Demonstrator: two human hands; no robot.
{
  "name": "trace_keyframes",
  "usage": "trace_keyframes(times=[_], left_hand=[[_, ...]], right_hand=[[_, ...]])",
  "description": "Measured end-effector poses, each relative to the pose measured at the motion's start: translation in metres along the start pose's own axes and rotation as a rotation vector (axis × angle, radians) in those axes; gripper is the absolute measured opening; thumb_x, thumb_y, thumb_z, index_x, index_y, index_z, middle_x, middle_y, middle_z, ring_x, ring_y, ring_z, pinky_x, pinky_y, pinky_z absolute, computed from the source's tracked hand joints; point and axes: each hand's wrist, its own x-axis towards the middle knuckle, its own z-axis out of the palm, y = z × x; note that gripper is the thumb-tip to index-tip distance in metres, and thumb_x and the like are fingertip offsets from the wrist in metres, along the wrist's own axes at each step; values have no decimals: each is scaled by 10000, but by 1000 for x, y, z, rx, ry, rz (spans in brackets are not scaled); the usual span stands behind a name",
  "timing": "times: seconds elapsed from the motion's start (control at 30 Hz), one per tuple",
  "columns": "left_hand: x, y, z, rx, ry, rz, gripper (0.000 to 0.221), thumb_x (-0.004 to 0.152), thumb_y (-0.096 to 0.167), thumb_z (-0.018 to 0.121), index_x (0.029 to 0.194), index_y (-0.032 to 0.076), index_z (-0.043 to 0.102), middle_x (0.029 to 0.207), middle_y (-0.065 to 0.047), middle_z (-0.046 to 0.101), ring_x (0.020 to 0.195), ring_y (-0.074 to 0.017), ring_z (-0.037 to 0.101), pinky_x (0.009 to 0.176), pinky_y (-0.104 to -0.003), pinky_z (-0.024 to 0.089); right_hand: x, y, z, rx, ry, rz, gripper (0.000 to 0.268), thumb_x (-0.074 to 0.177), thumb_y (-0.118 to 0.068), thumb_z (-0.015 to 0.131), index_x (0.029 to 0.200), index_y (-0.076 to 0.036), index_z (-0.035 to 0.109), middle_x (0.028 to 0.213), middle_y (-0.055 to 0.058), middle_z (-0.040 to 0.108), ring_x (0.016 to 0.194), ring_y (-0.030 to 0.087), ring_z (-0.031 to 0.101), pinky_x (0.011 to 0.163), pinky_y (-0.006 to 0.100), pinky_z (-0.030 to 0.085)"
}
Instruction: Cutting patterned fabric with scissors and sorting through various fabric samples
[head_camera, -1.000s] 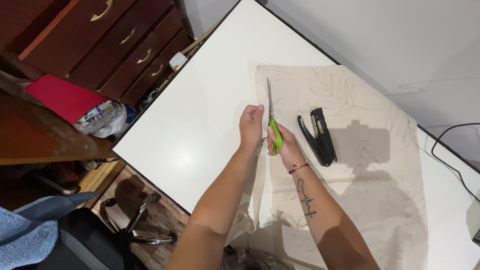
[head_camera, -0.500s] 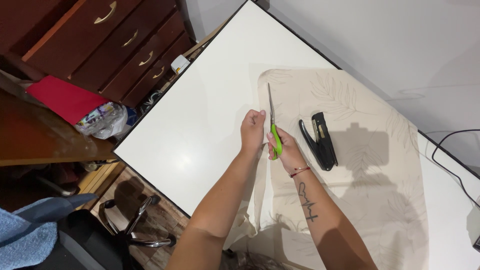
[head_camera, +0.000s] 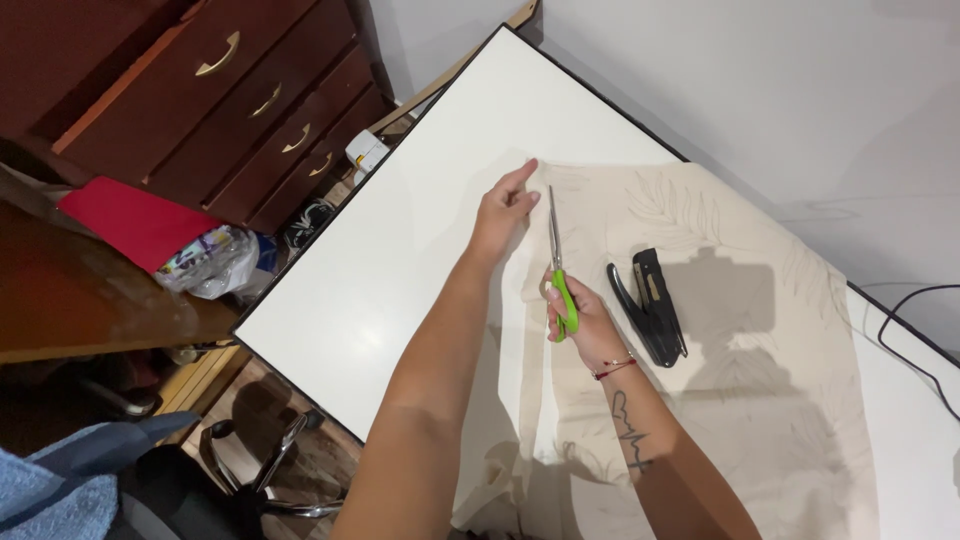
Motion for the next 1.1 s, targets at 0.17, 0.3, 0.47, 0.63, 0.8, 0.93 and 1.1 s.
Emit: trace_keyframes(times=[0.17, 0.3, 0.47, 0.63, 0.8, 0.93, 1.1], left_hand=[[-5, 16, 0, -137, -38, -93, 555, 935, 54, 724, 1454, 177, 568, 956, 64, 572, 739, 0, 576, 655, -154, 564], [3, -2, -4, -176, -28, -112, 533, 951, 9, 696, 1433, 217, 604, 761, 55, 578, 651, -8, 564, 616, -166, 538], [-4, 7, -5, -196, -31, -107, 555, 947, -9, 691, 1447, 212, 590, 748, 61, 611, 657, -3, 583, 625, -160, 551], [-1, 3, -7, -264, -42, -103, 585, 936, -22, 697, 1463, 195, 569, 755, 43, 648, 666, -24, 628, 637, -170, 585], [2, -4, -7, -252, -21, -89, 597, 927, -14, 711, 1463, 209, 571, 731, 54, 618, 656, -4, 597, 639, -152, 567], [0, 0, -7, -266, -29, -94, 599, 930, -15, 708, 1466, 212, 566, 730, 50, 616, 653, -6, 597, 639, -148, 568], [-1, 4, -7, -256, -27, -125, 605, 935, -19, 703, 1473, 215, 559, 727, 33, 630, 641, -27, 602, 655, -172, 568]], right_hand=[[9, 5, -4, -11, -5, 4, 422, 1002, -276, 649, 1316, 1, 597, 673, 99, 557, 452, 183, 619, 419, 281, 552], [10, 8, -3, -36, -11, 20, 435, 1013, -282, 622, 1344, -3, 581, 672, 110, 557, 454, 198, 624, 439, 294, 561], [16, 4, 3, -24, -7, 19, 472, 1017, -304, 617, 1376, -3, 557, 689, 120, 564, 476, 209, 626, 465, 325, 578], [27, -10, 10, -9, -11, 13, 504, 1020, -339, 606, 1400, -13, 546, 714, 129, 579, 511, 209, 634, 507, 345, 599], [30, -30, 20, -19, -15, 5, 549, 1031, -409, 570, 1403, -6, 534, 741, 100, 564, 542, 192, 634, 533, 324, 586], [32, -27, 20, -16, -5, -5, 547, 1033, -412, 571, 1401, -8, 538, 736, 98, 555, 539, 192, 632, 529, 318, 581], [33, -22, 18, -11, 4, -29, 483, 1021, -385, 597, 1350, -32, 588, 685, 68, 543, 494, 159, 610, 484, 260, 547]])
